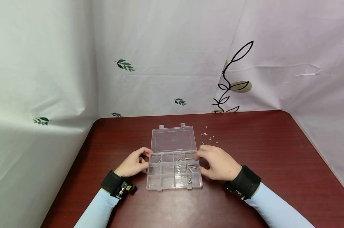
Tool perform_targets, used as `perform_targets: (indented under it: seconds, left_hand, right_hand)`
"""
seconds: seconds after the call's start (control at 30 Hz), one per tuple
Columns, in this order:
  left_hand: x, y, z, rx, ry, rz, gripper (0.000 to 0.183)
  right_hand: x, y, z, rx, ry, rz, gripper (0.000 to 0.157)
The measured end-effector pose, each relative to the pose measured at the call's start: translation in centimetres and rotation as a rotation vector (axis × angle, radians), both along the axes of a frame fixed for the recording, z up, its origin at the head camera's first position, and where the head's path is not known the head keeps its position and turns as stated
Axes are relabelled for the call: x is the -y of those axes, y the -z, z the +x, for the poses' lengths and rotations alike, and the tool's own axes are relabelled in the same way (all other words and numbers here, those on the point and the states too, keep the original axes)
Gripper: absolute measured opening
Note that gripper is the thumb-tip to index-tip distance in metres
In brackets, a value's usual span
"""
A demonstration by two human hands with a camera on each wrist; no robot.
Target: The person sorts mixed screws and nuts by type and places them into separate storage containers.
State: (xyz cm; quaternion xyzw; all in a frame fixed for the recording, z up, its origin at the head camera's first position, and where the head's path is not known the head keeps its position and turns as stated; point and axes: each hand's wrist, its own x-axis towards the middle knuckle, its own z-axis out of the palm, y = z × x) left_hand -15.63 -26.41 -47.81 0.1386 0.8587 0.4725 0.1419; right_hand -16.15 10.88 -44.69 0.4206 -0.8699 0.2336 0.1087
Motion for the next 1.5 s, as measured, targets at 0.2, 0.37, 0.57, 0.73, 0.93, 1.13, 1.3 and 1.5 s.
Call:
perform_targets:
  seconds: [0.2, 0.37, 0.57, 0.73, 0.93, 1.13, 1.3, 1.5]
  left_hand:
    - [-0.1, 0.0, 0.0, 0.004, -0.002, 0.007, 0.039]
    - [0.0, 0.0, 0.0, 0.004, 0.0, 0.005, 0.039]
    - [-0.1, 0.0, 0.0, 0.002, -0.003, 0.004, 0.039]
    - [0.0, 0.0, 0.0, 0.003, -0.001, 0.007, 0.039]
    - [0.0, -0.1, 0.0, 0.007, -0.002, 0.005, 0.04]
    - [-0.1, -0.1, 0.0, 0.008, -0.006, 0.003, 0.04]
    - [-0.1, -0.2, 0.1, 0.007, -0.007, 0.002, 0.04]
    - [-0.1, -0.1, 0.1, 0.007, -0.007, -0.001, 0.039]
  right_hand:
    - [-3.4, 1.1, -0.1, -0.028, 0.09, 0.034, 0.021]
    - [-6.3, 2.1, 0.2, -0.015, 0.162, 0.081, 0.023]
    - [-8.9, 2.5, 0.9, 0.02, 0.223, 0.14, 0.022]
    - [-10.1, 2.6, 1.5, 0.041, 0.241, 0.147, 0.022]
    - [-10.8, 2.8, 2.0, 0.068, 0.252, 0.133, 0.027]
    - [-11.1, 2.9, 2.4, 0.091, 0.261, 0.115, 0.03]
    - [-10.9, 2.9, 2.4, 0.099, 0.284, 0.117, 0.032]
    - [-9.9, 2.5, 2.1, 0.073, 0.275, 0.099, 0.032]
